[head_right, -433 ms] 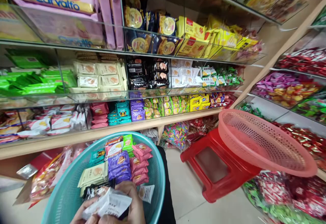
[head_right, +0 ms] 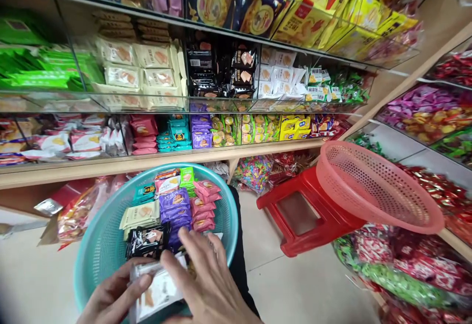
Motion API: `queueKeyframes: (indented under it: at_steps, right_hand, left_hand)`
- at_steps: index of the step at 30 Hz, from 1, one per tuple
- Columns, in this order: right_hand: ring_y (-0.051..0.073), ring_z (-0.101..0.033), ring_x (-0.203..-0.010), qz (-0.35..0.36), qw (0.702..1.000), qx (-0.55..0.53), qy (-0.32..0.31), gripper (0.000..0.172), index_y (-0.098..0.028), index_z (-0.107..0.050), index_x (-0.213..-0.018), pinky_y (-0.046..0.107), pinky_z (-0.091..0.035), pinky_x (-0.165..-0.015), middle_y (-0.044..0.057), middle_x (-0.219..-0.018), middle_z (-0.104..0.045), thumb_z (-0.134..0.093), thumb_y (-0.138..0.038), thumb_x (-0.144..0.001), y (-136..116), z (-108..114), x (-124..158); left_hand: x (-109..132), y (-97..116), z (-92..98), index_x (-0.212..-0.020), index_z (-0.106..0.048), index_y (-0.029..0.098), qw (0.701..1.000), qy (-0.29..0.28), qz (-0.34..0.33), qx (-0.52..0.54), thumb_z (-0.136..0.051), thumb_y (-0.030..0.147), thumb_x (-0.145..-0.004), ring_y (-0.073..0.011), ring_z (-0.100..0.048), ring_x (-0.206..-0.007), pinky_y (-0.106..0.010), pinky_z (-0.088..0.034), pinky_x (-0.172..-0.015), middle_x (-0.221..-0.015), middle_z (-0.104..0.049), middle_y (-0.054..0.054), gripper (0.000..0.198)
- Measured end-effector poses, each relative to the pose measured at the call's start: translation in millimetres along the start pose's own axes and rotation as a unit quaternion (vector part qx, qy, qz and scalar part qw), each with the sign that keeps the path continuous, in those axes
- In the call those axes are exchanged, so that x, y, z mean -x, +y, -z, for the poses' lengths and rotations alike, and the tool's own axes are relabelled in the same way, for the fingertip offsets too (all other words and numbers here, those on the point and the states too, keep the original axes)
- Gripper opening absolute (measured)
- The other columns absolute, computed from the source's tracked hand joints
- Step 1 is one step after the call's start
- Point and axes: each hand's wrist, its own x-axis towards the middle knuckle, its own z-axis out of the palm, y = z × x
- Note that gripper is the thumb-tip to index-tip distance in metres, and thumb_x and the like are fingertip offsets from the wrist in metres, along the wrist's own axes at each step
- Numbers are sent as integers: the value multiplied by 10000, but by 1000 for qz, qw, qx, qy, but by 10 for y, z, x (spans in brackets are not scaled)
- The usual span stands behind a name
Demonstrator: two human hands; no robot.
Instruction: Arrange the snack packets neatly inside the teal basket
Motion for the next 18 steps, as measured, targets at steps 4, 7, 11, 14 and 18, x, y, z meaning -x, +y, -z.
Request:
queueKeyframes:
  at_steps: [4,7,11,14,18]
  right_hand:
    - [285,-431,-1248,49,981,172,-74,655,-193,-236,-1444,540,-200,-1097,128,-1284,-572,-532,-265,-863,-63,171,-30]
    - [270,-508,-1118,29,972,227,-55,546,-166,-339,-1392,498,-275,-1034,109,-1125,-641,-476,-159,-863,-106,208,-52]
    - [243,-533,-1014,-15,970,236,-61,516,-200,-400,-1339,419,-356,-933,78,-1127,-629,-540,-178,-843,-20,368,-102]
    - [245,-526,-1027,-84,966,231,-82,480,-220,-441,-1283,402,-365,-885,70,-1148,-612,-578,-222,-823,178,519,-215]
    - [287,-543,-1016,-170,925,308,-143,319,-165,-548,-1122,416,-352,-838,111,-1092,-628,-578,-223,-810,434,500,-414]
  left_hand:
    - [-45,78,-216,-820,-677,162,998,-50,-22,-34,-767,453,-628,-171,-599,-640,-231,-487,-573,-702,-681,-25,360]
    - [-90,89,-386,-810,-660,153,995,-82,-42,-31,-740,448,-669,-144,-567,-629,-211,-465,-571,-690,-651,-15,337]
    - [-129,196,-436,-968,-644,150,991,-105,-70,-38,-641,496,-758,-159,-605,-686,-224,-497,-588,-793,-682,-47,405]
    - [-116,330,-255,-1149,-581,174,992,-12,-118,-51,-631,515,-758,-221,-660,-869,-280,-561,-689,-997,-701,-90,522]
    - [-24,390,163,-1161,-579,187,972,135,-170,-86,-661,516,-727,-260,-668,-957,-316,-588,-771,-1060,-702,-95,551]
